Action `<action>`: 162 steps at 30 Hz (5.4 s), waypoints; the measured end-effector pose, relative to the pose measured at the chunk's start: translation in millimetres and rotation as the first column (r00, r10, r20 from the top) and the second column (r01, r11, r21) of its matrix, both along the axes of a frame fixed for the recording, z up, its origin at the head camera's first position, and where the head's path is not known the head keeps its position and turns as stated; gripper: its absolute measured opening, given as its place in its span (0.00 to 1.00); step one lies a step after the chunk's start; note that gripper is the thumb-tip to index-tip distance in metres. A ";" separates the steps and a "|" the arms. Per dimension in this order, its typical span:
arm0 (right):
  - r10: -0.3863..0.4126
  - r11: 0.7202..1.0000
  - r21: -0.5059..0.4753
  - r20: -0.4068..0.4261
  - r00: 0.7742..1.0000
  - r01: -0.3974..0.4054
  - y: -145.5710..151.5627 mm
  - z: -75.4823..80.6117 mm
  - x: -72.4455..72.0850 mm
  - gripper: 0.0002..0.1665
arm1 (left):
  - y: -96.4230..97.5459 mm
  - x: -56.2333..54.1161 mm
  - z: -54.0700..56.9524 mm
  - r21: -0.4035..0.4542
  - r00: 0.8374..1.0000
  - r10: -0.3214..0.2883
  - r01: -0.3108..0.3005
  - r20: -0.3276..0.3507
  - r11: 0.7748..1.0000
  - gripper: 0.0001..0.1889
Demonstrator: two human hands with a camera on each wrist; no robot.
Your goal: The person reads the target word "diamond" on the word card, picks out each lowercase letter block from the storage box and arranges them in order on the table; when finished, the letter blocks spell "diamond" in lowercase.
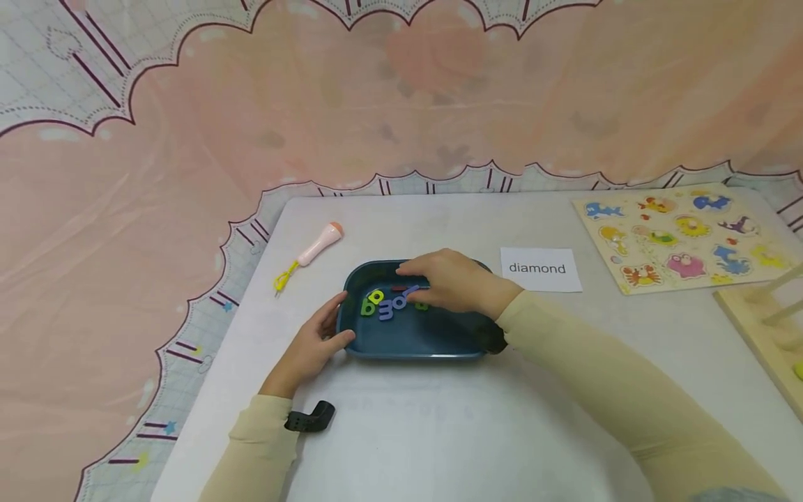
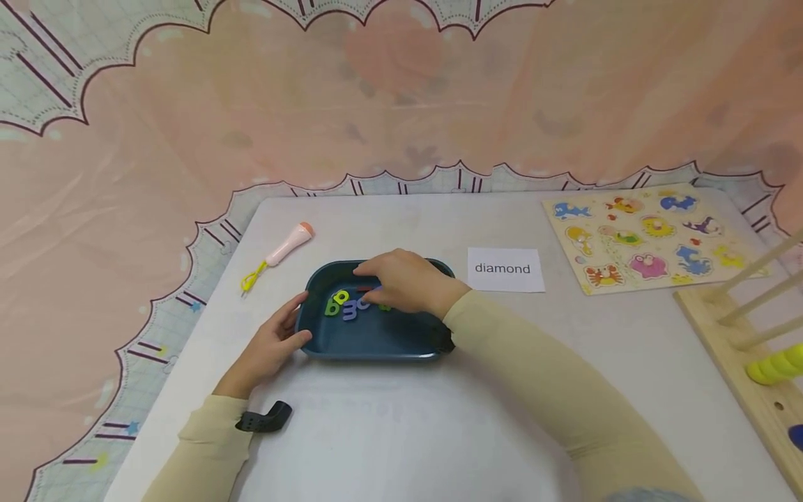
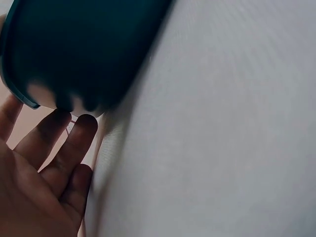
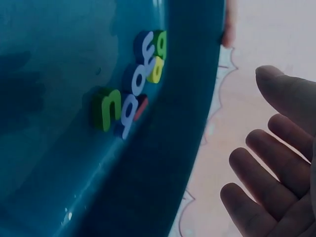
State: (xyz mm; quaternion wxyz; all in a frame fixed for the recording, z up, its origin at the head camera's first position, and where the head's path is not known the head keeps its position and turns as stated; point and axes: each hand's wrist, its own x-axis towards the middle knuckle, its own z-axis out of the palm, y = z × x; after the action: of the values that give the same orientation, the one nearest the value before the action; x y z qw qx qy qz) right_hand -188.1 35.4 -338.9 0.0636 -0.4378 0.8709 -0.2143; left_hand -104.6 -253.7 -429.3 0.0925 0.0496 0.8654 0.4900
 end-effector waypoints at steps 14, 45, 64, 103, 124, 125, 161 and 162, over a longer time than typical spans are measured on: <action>0.021 0.998 0.060 0.100 0.995 -0.028 -30.2 -15.6 -9.1 0.30 | -0.8 1.1 3.9 0.048 0.999 -0.028 0.025 0.047 0.999 0.39; 0.054 0.977 0.195 0.166 0.985 -0.086 -77.1 -45.8 -12.2 0.26 | -1.4 4.6 3.7 0.053 0.998 -0.025 0.022 0.054 0.998 0.39; 0.048 0.977 0.198 0.172 0.984 -0.082 -80.8 -49.8 -14.4 0.26 | -0.5 4.8 5.5 0.044 0.999 -0.015 0.013 0.049 0.999 0.38; 0.041 0.989 0.132 0.191 0.981 -0.067 -83.4 -49.2 -18.8 0.25 | 1.8 4.5 4.4 0.073 0.999 -0.031 0.028 0.041 0.997 0.39; -0.014 1.000 0.006 0.206 0.979 0.013 -47.7 -11.4 -15.5 0.27 | 3.2 5.1 5.8 0.016 0.998 -0.008 0.007 0.056 1.000 0.39; -0.015 1.000 -0.002 0.201 0.979 0.016 -45.0 -9.4 -14.8 0.27 | 3.1 5.0 5.3 0.015 0.998 -0.007 0.006 0.057 1.000 0.39; -0.204 0.966 -0.134 0.127 0.971 0.220 74.9 3.2 -1.5 0.23 | 5.8 4.3 1.9 0.010 0.999 0.015 -0.015 0.035 1.000 0.38; -0.209 0.965 -0.135 0.122 0.970 0.225 77.3 2.4 -1.8 0.22 | 5.7 4.2 1.9 0.011 0.999 0.017 -0.018 0.036 1.000 0.38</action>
State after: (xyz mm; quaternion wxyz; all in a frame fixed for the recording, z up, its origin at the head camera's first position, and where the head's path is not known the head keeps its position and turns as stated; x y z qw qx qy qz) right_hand -189.8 112.7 -336.5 0.0536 -0.3312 0.8906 -0.3069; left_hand -100.4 -248.0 -427.4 0.1035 0.0339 0.8611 0.4966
